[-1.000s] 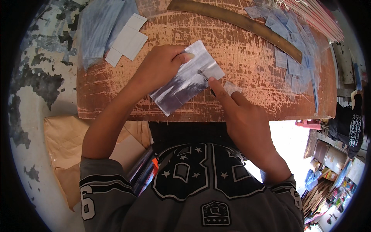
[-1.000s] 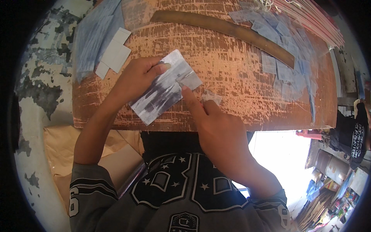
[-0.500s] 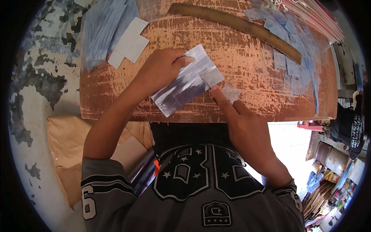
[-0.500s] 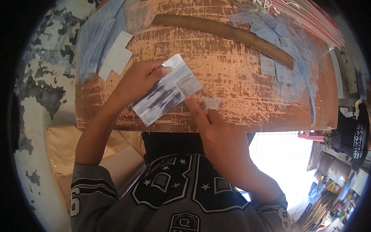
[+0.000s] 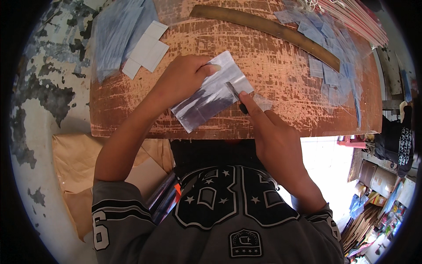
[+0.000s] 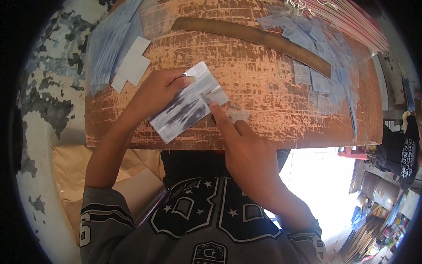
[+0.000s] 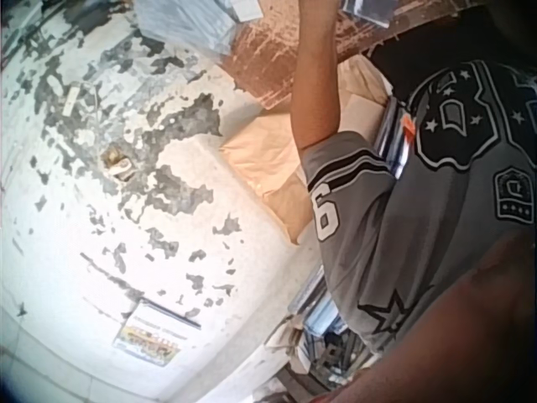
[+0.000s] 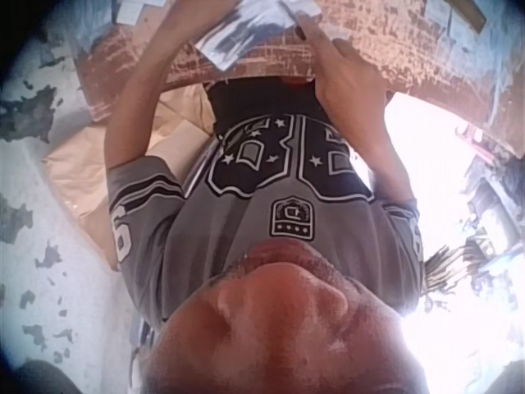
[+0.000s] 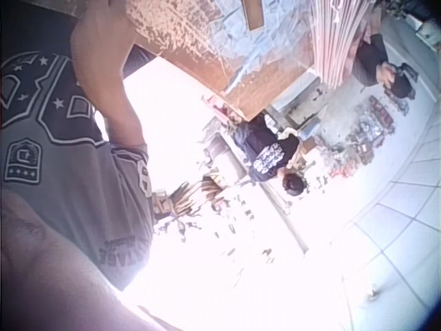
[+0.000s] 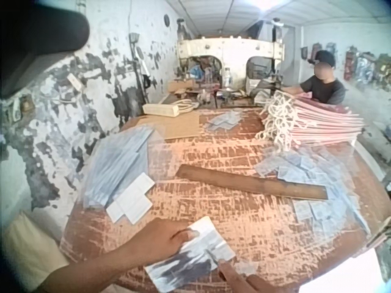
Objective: The person uses a red utility knife to cut small rectangular pieces from a larger translucent plastic sheet. They repeatedly fold the sheet, align the edges, and slice off sections, placing the cut pieces on the table.
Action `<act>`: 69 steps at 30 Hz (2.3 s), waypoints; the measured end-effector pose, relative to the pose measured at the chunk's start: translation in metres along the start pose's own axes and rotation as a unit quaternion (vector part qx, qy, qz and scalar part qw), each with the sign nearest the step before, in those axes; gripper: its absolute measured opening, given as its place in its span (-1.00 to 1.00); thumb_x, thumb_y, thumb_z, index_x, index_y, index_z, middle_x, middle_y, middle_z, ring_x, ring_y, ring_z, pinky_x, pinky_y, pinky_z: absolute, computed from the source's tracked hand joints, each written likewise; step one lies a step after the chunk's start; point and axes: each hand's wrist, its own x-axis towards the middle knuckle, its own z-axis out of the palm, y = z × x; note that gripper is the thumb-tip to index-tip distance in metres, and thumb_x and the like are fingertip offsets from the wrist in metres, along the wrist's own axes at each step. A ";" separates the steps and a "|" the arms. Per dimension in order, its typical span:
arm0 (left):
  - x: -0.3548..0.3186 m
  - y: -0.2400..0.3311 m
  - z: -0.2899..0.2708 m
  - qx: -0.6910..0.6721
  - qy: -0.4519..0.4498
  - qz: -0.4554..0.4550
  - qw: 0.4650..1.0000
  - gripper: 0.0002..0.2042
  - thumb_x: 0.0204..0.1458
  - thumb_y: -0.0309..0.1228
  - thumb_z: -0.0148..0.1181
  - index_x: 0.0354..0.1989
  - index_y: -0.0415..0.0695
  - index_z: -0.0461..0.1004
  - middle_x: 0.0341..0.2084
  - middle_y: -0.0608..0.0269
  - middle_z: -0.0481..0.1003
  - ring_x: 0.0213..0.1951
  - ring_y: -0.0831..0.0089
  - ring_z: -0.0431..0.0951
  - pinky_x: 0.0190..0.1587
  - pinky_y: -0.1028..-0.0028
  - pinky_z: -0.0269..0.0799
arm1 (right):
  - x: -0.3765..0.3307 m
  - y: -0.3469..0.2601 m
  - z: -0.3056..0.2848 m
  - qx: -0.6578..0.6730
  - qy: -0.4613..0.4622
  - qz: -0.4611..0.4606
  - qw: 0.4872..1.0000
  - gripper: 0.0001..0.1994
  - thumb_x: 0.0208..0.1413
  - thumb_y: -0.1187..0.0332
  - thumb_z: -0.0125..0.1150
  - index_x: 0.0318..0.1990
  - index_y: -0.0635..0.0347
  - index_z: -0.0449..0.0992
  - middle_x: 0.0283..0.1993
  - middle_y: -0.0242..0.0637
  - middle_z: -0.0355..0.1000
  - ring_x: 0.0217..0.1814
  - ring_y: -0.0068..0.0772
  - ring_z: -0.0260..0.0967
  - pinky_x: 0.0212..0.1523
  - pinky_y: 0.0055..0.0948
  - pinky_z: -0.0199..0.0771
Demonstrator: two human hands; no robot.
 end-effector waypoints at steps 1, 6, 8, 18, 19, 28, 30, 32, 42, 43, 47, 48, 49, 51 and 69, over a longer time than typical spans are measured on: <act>0.000 0.000 -0.001 -0.003 -0.002 -0.001 1.000 -0.69 0.28 -0.24 0.17 -0.27 -0.30 0.62 -0.48 -0.12 0.55 -0.39 -0.03 0.58 -0.21 0.12 0.44 | 0.001 0.000 0.002 -0.002 0.001 -0.001 1.000 -0.32 0.21 0.59 0.17 0.49 -0.16 0.30 -0.31 -0.07 0.49 -0.38 0.04 0.52 -0.37 -0.04 0.48; -0.001 0.001 -0.001 -0.004 -0.003 -0.001 1.000 -0.69 0.28 -0.25 0.16 -0.28 -0.30 0.61 -0.48 -0.13 0.56 -0.40 -0.04 0.58 -0.23 0.11 0.43 | 0.002 -0.001 0.003 -0.015 0.001 -0.012 1.000 -0.30 0.18 0.58 0.18 0.49 -0.15 0.28 -0.31 -0.10 0.48 -0.39 0.02 0.53 -0.37 -0.06 0.53; -0.001 -0.001 0.000 -0.010 0.001 0.001 1.000 -0.69 0.28 -0.24 0.16 -0.29 -0.30 0.61 -0.48 -0.13 0.56 -0.40 -0.04 0.57 -0.23 0.11 0.43 | 0.003 -0.003 0.001 -0.011 -0.007 0.000 1.000 -0.31 0.21 0.59 0.17 0.49 -0.18 0.29 -0.29 -0.06 0.49 -0.35 0.06 0.53 -0.34 -0.02 0.51; -0.001 0.000 0.002 0.032 0.013 0.002 0.999 -0.68 0.28 -0.21 0.18 -0.28 -0.28 0.62 -0.46 -0.13 0.57 -0.39 -0.06 0.58 -0.23 0.10 0.44 | 0.006 -0.007 -0.003 -0.029 -0.021 -0.007 0.999 -0.31 0.19 0.57 0.20 0.49 -0.18 0.30 -0.35 -0.09 0.45 -0.41 0.02 0.51 -0.39 -0.05 0.49; -0.001 -0.002 0.003 0.024 0.016 0.004 1.000 -0.68 0.29 -0.22 0.17 -0.26 -0.29 0.61 -0.49 -0.06 0.55 -0.42 0.06 0.55 -0.26 0.16 0.43 | 0.008 -0.008 -0.004 -0.027 -0.023 -0.010 0.999 -0.30 0.19 0.57 0.20 0.49 -0.17 0.30 -0.36 -0.10 0.44 -0.42 0.02 0.50 -0.39 -0.05 0.49; 0.000 -0.003 0.003 0.004 0.008 -0.017 1.000 -0.69 0.26 -0.23 0.21 -0.31 -0.28 0.62 -0.49 -0.12 0.55 -0.43 -0.04 0.56 -0.25 0.13 0.43 | -0.002 -0.007 -0.005 -0.066 -0.036 -0.016 0.997 -0.32 0.19 0.58 0.16 0.49 -0.10 0.30 -0.37 -0.11 0.43 -0.46 0.01 0.50 -0.43 -0.06 0.48; 0.001 -0.002 0.003 0.012 0.011 -0.001 1.000 -0.69 0.26 -0.23 0.20 -0.31 -0.29 0.61 -0.50 -0.13 0.55 -0.44 -0.03 0.55 -0.26 0.13 0.43 | -0.008 -0.005 -0.005 -0.066 -0.030 -0.018 0.997 -0.32 0.19 0.58 0.15 0.49 -0.10 0.30 -0.36 -0.11 0.44 -0.46 0.01 0.50 -0.43 -0.06 0.48; 0.001 0.000 0.000 0.011 0.005 -0.006 1.000 -0.69 0.26 -0.23 0.20 -0.31 -0.29 0.61 -0.50 -0.14 0.54 -0.44 -0.04 0.55 -0.26 0.13 0.43 | -0.011 -0.004 -0.007 -0.068 -0.027 -0.023 0.997 -0.33 0.20 0.58 0.15 0.49 -0.09 0.30 -0.36 -0.10 0.44 -0.47 0.02 0.50 -0.44 -0.07 0.48; 0.002 -0.003 -0.003 0.025 -0.025 0.010 0.999 -0.64 0.31 -0.20 0.14 -0.19 -0.33 0.59 -0.50 0.04 0.54 -0.45 0.27 0.54 -0.26 0.28 0.42 | -0.008 -0.007 -0.011 -0.011 -0.005 0.008 1.000 -0.38 0.24 0.54 0.16 0.46 -0.15 0.34 -0.34 -0.07 0.49 -0.37 0.05 0.52 -0.35 -0.04 0.47; 0.001 -0.004 -0.002 0.019 -0.029 0.002 0.999 -0.65 0.31 -0.20 0.14 -0.18 -0.33 0.59 -0.49 0.04 0.55 -0.44 0.28 0.54 -0.26 0.28 0.43 | -0.006 -0.005 -0.008 0.003 0.001 0.011 1.000 -0.38 0.24 0.54 0.16 0.46 -0.16 0.34 -0.33 -0.07 0.49 -0.35 0.05 0.52 -0.34 -0.04 0.47; 0.002 -0.004 -0.003 0.000 -0.032 -0.004 0.999 -0.65 0.31 -0.21 0.14 -0.16 -0.33 0.60 -0.48 0.05 0.56 -0.43 0.30 0.55 -0.25 0.28 0.43 | -0.002 0.001 0.003 -0.029 0.017 -0.025 0.999 -0.29 0.15 0.46 0.28 0.49 -0.12 0.28 -0.35 -0.20 0.44 -0.44 -0.06 0.55 -0.41 -0.11 0.56; 0.002 -0.004 -0.002 -0.006 -0.029 -0.002 1.000 -0.65 0.31 -0.21 0.14 -0.15 -0.33 0.60 -0.48 0.05 0.57 -0.43 0.30 0.55 -0.25 0.28 0.44 | -0.001 0.001 0.004 -0.033 0.016 -0.024 0.999 -0.28 0.14 0.46 0.28 0.49 -0.13 0.28 -0.35 -0.20 0.44 -0.44 -0.06 0.55 -0.41 -0.11 0.56; 0.002 -0.003 -0.003 -0.005 -0.031 -0.004 1.000 -0.65 0.31 -0.21 0.14 -0.15 -0.33 0.60 -0.48 0.05 0.57 -0.43 0.30 0.55 -0.25 0.29 0.44 | 0.000 0.001 0.004 -0.037 0.016 -0.023 0.999 -0.27 0.14 0.47 0.29 0.50 -0.13 0.27 -0.35 -0.20 0.44 -0.44 -0.06 0.55 -0.41 -0.11 0.56; 0.001 -0.002 -0.004 -0.004 -0.033 -0.009 0.999 -0.65 0.31 -0.22 0.14 -0.14 -0.33 0.61 -0.48 0.06 0.57 -0.43 0.31 0.55 -0.25 0.29 0.44 | 0.001 0.000 0.005 -0.039 0.008 -0.023 0.999 -0.27 0.13 0.47 0.29 0.50 -0.13 0.27 -0.34 -0.19 0.44 -0.44 -0.06 0.55 -0.41 -0.11 0.56; 0.001 -0.005 0.002 -0.011 0.009 0.002 1.000 -0.67 0.25 -0.21 0.20 -0.32 -0.29 0.61 -0.52 -0.15 0.55 -0.43 -0.05 0.57 -0.27 0.11 0.43 | 0.003 -0.017 -0.005 -0.091 -0.031 -0.004 0.995 -0.34 0.20 0.56 0.14 0.48 -0.15 0.32 -0.37 -0.14 0.44 -0.44 -0.01 0.52 -0.41 -0.07 0.49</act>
